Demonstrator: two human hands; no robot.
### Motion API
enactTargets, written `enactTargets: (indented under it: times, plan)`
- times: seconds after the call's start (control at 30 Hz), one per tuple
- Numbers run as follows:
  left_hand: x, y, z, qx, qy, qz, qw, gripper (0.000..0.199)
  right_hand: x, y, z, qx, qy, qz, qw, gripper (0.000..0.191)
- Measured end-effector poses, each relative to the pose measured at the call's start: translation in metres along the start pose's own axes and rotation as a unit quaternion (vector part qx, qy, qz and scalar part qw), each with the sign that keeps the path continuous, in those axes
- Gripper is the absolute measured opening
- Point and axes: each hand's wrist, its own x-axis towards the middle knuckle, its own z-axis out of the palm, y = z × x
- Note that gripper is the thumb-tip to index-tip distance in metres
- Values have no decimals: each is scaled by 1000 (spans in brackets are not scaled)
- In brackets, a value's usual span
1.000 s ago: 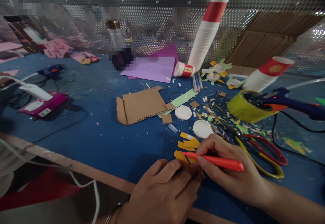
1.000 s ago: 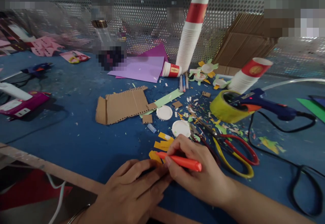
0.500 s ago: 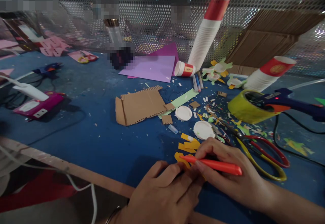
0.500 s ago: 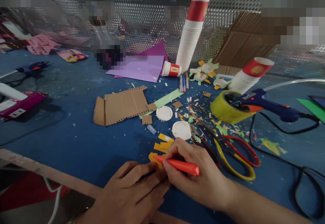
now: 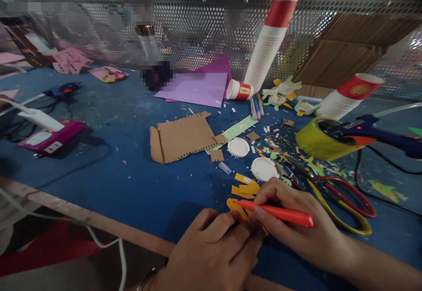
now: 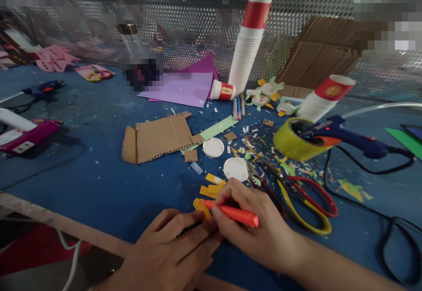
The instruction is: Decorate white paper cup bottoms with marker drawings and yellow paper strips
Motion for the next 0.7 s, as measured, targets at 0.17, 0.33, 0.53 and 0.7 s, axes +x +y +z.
enactTargets:
  times: [0.17, 0.33, 0.53, 0.7]
  plan:
    - [1, 0, 1, 3, -4, -6, 1000, 30, -2, 0, -1, 1, 3, 13, 1000, 12]
    - [-1, 0, 1, 4, -7, 0, 1000, 29, -4, 2, -1, -4, 9, 8, 1000, 12]
    - [-1, 1, 1, 5, -7, -7, 1000, 28, -4, 3, -1, -3, 6, -3, 1000, 12]
    - [0, 1, 1, -1, -5, -6, 1000, 29, -3, 1, 0, 1, -3, 4, 1000, 13]
